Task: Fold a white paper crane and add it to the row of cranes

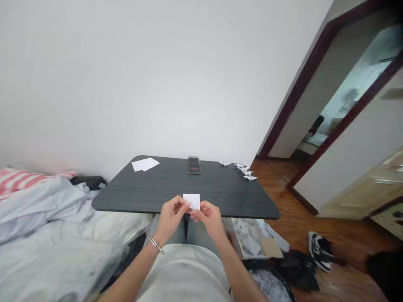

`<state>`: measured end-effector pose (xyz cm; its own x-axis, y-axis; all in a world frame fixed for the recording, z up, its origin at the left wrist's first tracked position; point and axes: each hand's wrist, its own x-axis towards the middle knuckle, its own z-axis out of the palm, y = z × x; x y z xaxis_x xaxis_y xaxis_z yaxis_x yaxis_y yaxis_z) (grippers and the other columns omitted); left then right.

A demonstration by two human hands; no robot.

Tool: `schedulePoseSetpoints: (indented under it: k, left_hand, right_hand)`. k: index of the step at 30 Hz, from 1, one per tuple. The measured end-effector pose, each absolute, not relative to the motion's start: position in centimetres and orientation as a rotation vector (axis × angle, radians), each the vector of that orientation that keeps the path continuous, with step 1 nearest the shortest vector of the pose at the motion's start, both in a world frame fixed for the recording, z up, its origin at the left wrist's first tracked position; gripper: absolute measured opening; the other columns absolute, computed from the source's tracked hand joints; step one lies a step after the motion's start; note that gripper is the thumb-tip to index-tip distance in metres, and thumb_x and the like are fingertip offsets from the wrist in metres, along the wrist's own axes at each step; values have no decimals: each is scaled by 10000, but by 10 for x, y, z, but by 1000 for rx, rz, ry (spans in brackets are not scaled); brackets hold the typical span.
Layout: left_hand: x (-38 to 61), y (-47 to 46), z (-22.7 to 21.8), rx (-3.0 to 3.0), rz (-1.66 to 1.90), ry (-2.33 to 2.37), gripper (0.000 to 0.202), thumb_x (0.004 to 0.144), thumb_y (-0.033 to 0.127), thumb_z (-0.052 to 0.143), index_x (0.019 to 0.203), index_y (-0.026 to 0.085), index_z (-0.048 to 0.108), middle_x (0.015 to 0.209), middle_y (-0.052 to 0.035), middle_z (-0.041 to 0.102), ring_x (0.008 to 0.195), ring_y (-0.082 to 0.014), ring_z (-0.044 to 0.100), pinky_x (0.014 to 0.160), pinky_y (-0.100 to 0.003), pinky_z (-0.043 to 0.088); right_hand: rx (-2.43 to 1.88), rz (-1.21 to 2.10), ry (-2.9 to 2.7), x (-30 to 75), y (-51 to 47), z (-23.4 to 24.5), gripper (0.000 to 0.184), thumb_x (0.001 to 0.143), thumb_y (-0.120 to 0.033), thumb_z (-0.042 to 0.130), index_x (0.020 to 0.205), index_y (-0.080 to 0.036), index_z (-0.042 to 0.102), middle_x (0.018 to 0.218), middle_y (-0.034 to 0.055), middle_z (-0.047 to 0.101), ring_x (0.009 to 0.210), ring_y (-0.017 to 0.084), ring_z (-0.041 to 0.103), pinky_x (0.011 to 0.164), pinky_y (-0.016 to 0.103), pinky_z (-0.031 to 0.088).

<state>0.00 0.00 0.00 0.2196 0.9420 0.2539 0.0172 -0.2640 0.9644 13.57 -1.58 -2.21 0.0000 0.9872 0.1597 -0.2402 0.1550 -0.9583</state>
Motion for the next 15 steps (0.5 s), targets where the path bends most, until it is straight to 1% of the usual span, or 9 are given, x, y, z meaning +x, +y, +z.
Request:
schedulePoseSetpoints:
  k: [5, 15]
  left_hand:
    - [2, 1, -1, 1511, 1203, 887, 203, 737, 295, 560, 635, 128, 507, 595, 14, 532, 582, -104, 522, 584, -214, 423]
    - [3, -1, -4, 1502, 1243, 888, 191, 733, 288, 564, 641, 133, 500, 608, 17, 521, 583, -103, 525, 576, -212, 437]
  right_hand:
    - [-885, 1238, -1097, 136, -16, -22, 189, 651, -308, 669, 624, -136, 595, 537, 6, 649, 444, 91, 564, 441, 181, 451]
    - [-913, 1262, -1058, 135, -17, -16, 243, 636, -344, 675, 565, -133, 578, 491, 10, 643, 397, 90, 559, 407, 176, 451]
